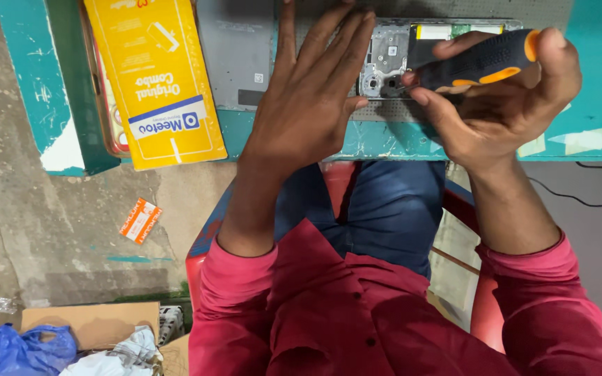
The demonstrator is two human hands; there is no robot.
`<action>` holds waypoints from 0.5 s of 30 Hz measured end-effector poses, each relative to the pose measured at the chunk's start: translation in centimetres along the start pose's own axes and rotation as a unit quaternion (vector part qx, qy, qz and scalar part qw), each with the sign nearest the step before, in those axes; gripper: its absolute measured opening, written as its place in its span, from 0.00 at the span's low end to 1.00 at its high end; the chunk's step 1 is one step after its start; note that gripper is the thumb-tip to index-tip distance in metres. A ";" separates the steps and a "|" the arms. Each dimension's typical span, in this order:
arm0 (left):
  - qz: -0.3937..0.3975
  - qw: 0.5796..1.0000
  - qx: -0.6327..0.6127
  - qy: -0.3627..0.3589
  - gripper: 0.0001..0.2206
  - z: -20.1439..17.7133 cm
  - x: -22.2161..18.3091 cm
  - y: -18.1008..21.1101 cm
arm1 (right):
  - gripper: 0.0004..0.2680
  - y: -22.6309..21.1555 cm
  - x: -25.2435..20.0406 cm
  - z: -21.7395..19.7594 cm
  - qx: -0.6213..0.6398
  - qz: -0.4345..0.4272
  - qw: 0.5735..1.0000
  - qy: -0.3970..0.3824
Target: The person uses a screwdriver to remove screws from the back of a disassembled smartphone. They then lift the back cover and set it aside, exposing the internal components.
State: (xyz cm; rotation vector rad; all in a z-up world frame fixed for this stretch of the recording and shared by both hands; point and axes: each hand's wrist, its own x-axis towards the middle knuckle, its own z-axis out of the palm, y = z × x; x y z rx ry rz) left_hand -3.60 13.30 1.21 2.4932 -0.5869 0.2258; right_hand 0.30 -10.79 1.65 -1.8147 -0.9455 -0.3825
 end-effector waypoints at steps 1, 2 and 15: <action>0.000 1.000 0.001 0.001 0.38 0.0 0.0 0.0 | 0.42 0.1 0.0 0.0 -0.002 -0.005 1.000 -0.001; 0.001 1.000 0.002 0.001 0.38 0.0 0.0 0.0 | 0.42 0.2 0.1 0.0 -0.002 -0.012 1.000 -0.003; -0.007 1.000 -0.007 0.010 0.39 0.0 -0.2 0.3 | 0.38 -0.1 1.9 0.0 0.072 -0.064 0.994 -0.048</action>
